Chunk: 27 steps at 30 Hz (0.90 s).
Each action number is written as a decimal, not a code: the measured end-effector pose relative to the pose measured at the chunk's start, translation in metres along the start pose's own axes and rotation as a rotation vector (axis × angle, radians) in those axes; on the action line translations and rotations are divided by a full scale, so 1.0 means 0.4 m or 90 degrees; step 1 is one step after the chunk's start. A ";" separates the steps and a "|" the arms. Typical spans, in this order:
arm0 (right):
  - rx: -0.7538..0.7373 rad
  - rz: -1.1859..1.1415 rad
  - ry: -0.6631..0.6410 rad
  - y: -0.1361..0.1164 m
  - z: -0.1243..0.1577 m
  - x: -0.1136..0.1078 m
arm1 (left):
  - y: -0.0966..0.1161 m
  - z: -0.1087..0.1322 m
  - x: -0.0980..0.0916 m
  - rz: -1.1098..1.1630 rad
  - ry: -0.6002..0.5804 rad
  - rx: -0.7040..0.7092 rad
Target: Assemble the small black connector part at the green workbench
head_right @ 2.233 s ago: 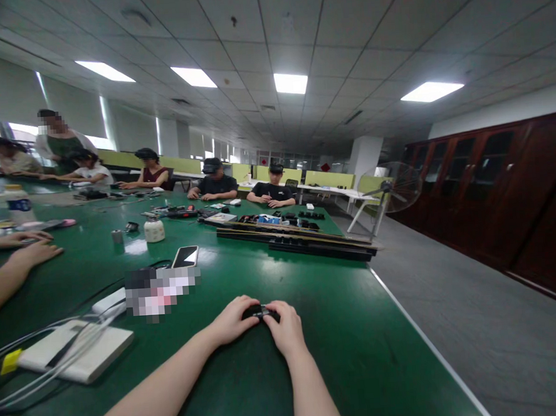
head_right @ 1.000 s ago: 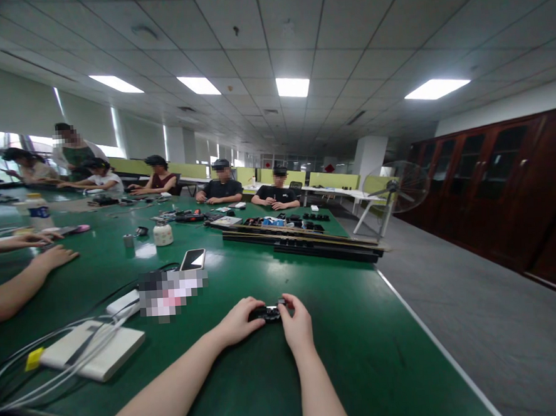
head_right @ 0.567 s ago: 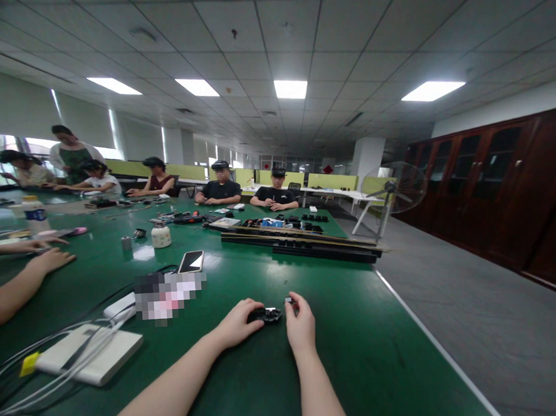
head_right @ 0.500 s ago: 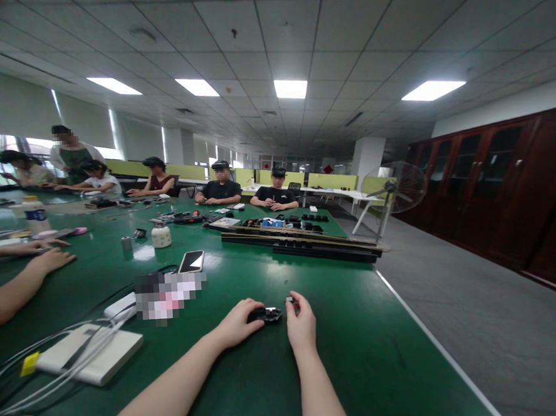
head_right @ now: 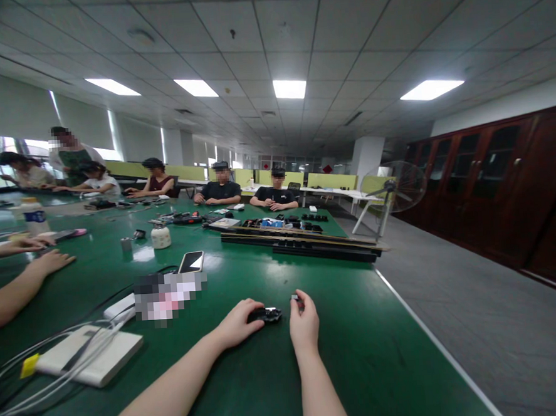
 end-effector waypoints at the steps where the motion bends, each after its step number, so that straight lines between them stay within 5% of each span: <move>1: -0.001 -0.001 0.002 0.002 0.000 0.000 | 0.001 0.001 -0.001 0.001 0.000 0.000; 27: 0.034 0.025 0.047 0.002 -0.003 -0.013 | -0.001 0.000 0.000 0.004 0.002 0.003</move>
Point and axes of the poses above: each hand's wrist, its own z-axis away from the middle knuckle, its own x-axis out of the palm, y = z × x, the point moved 4 cm from there along -z, towards the middle knuckle, and after that the axes turned 11 degrees about -x, right-handed, at the moved point
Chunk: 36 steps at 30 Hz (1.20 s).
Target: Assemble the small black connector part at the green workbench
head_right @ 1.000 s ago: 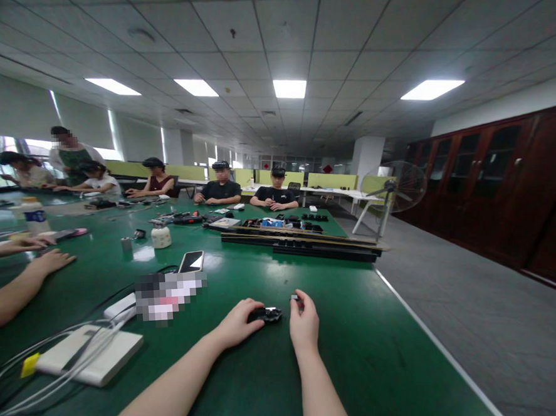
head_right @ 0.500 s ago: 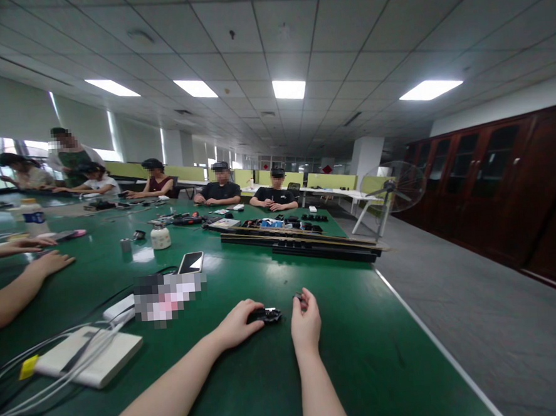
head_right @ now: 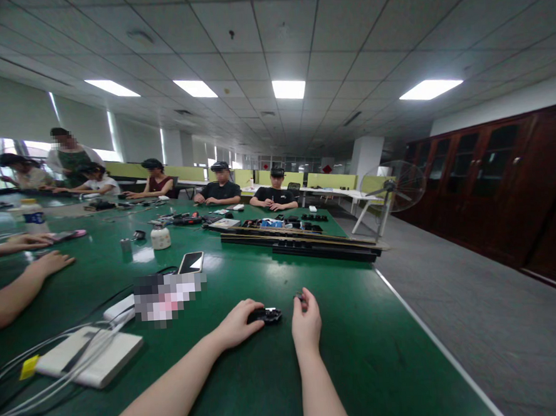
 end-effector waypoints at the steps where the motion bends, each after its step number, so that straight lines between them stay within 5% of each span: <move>1: 0.000 0.002 -0.003 0.000 0.000 0.000 | 0.001 0.000 0.000 0.002 0.002 0.000; 14: -0.009 -0.005 -0.057 -0.007 0.005 0.012 | 0.004 0.004 -0.004 0.028 0.013 0.023; 27: -0.031 -0.003 -0.283 -0.030 0.032 0.053 | -0.006 -0.003 0.003 0.037 0.012 0.021; 36: -0.104 0.027 -0.313 -0.046 0.032 0.060 | -0.011 -0.005 0.005 0.038 0.017 0.032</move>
Point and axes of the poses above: each hand's wrist, its own z-axis away from the middle knuckle, its own x-axis out of the palm, y = z × x, the point moved 4 cm from there along -z, towards the middle knuckle, and after that the axes turned 11 degrees about -x, right-handed, at the moved point
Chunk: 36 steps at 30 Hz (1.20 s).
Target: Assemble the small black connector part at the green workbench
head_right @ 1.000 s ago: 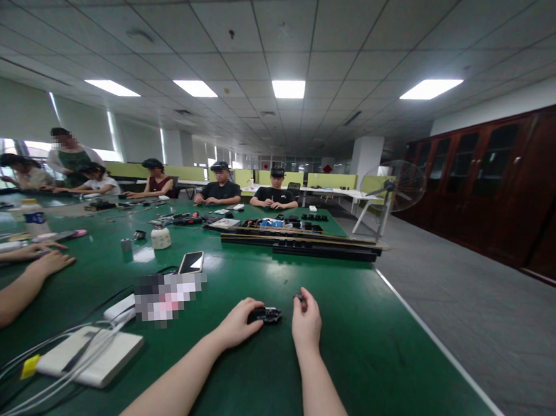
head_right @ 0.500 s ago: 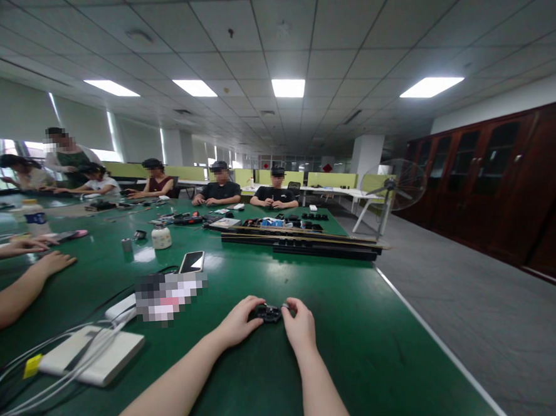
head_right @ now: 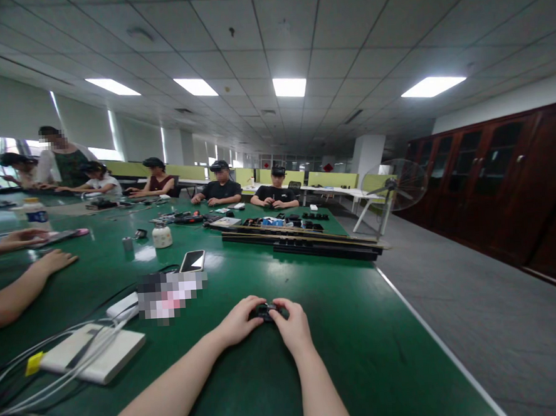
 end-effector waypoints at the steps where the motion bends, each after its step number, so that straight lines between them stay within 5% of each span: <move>1: -0.011 0.011 -0.001 -0.002 0.000 0.000 | 0.000 0.000 0.001 0.001 -0.001 0.001; 13: -0.005 0.272 -0.125 -0.019 0.018 0.022 | -0.009 -0.007 0.007 0.044 0.001 0.020; 36: 0.024 0.111 -0.115 0.045 0.012 0.025 | -0.001 -0.001 0.001 -0.012 -0.007 -0.009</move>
Point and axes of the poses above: each hand's wrist, its own z-axis away from the middle knuckle, its own x-axis out of the palm, y = z × x, the point moved 4 cm from there along -z, towards the middle knuckle, and after that the axes turned 11 degrees about -x, right-handed, at the moved point
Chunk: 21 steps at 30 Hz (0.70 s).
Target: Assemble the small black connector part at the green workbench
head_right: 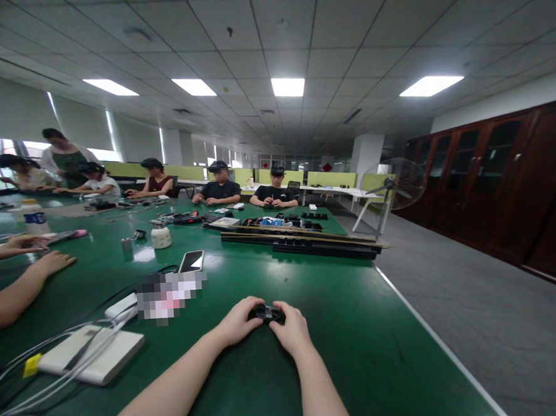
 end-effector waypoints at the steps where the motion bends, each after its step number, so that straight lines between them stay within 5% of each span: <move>1: 0.002 0.006 -0.001 -0.002 0.001 -0.001 | -0.001 0.000 0.000 0.002 0.001 0.001; 21: 0.015 -0.025 0.004 -0.014 0.002 -0.010 | -0.013 -0.002 0.007 -0.002 0.004 0.002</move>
Point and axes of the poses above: each hand's wrist, its own z-axis away from the middle knuckle, its own x-axis out of the palm, y = z × x, the point moved 4 cm from there along -z, towards the middle knuckle, and after that the axes turned 11 degrees about -x, right-handed, at the moved point
